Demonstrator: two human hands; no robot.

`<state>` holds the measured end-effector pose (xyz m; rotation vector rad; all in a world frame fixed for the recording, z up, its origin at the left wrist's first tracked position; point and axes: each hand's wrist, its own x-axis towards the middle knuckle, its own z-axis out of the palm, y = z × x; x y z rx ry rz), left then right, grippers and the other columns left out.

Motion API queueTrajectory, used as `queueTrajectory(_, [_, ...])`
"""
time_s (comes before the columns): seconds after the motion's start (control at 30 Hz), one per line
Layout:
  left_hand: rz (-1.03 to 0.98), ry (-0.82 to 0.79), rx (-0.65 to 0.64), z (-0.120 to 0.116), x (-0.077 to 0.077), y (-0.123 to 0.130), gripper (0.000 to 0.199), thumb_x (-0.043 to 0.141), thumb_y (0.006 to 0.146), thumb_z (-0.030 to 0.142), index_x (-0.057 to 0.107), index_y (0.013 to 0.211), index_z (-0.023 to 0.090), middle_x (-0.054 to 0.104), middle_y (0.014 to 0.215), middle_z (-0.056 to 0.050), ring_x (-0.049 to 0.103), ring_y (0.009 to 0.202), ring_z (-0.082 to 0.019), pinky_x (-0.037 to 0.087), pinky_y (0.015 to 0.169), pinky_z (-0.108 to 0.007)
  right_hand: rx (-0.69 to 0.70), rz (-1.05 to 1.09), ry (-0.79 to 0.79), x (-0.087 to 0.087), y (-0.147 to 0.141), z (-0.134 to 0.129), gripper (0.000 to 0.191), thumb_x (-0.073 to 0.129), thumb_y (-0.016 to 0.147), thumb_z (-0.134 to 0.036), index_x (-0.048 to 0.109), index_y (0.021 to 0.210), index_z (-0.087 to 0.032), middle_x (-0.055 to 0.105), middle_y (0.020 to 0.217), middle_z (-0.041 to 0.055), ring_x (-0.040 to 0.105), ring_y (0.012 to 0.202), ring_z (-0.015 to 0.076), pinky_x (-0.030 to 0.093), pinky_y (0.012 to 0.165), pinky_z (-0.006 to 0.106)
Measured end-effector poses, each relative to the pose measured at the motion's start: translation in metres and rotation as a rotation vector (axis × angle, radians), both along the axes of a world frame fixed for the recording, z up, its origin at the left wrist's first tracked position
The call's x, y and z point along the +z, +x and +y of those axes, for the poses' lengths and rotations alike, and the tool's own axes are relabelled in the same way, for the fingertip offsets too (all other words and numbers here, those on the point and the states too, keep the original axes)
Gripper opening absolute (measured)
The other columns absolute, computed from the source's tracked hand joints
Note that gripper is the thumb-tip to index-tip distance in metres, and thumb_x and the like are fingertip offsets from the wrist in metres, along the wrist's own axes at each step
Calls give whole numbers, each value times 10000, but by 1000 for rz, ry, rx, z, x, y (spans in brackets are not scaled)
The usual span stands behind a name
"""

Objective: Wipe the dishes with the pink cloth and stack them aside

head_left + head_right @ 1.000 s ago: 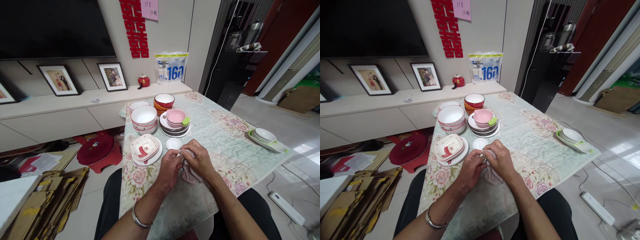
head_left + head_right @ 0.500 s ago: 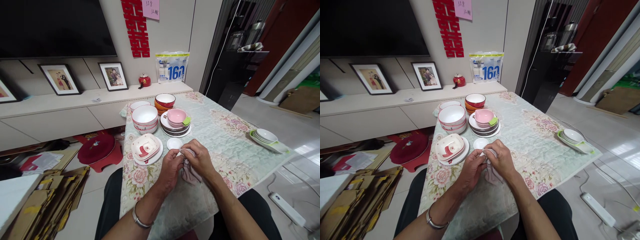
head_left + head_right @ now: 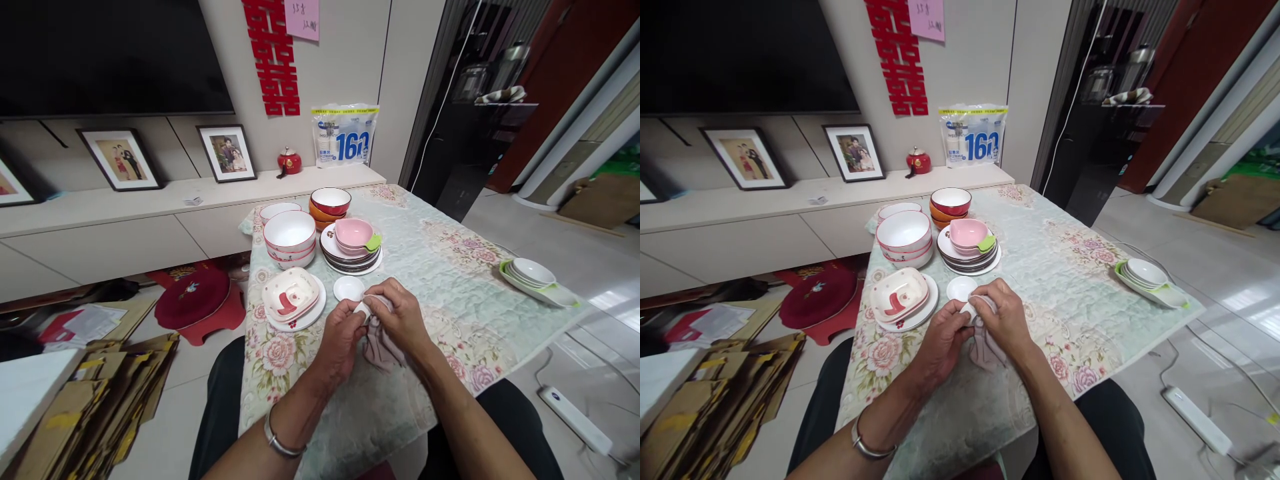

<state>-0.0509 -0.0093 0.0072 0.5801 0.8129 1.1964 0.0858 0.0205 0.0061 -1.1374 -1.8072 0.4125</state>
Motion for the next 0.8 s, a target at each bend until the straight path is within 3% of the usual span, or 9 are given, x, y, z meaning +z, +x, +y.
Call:
queueTrajectory(0.17, [45,22,29,0,-2,0,143,725,670,260,639,740,169,626,773,-7,574,729,-142,482,693,-270,-89,116,-134,-10,3,7,122,599,897,-288,665,836,-206,674,816,30,626,779,198,485,737,322])
queueTrajectory(0.4, [54,31,25,0,-1,0,187,751,689,285,699,831,176,641,783,-1,573,716,-142,455,631,-237,35,-4,14,-2,-5,-2,83,612,896,-263,689,890,-232,647,834,38,620,824,200,482,755,317])
queueTrajectory(0.6, [-101,6,29,2,-8,1,190,767,689,270,731,858,191,681,860,-33,597,790,-160,486,706,-259,-80,127,-108,-9,2,6,110,613,894,-296,666,855,-208,678,829,33,634,791,199,486,745,320])
queueTrajectory(0.7, [-112,-1,15,2,-7,1,199,787,676,271,737,854,199,690,871,-30,605,791,-158,484,712,-258,-105,114,-61,-7,1,4,92,617,888,-284,660,854,-210,665,826,32,624,787,198,481,745,320])
queueTrajectory(0.8, [-68,-8,-2,1,-4,1,189,803,671,276,732,822,188,681,818,-15,595,742,-136,466,693,-239,-22,25,8,-2,-2,-2,64,617,890,-252,670,869,-221,644,836,33,615,819,197,472,761,316])
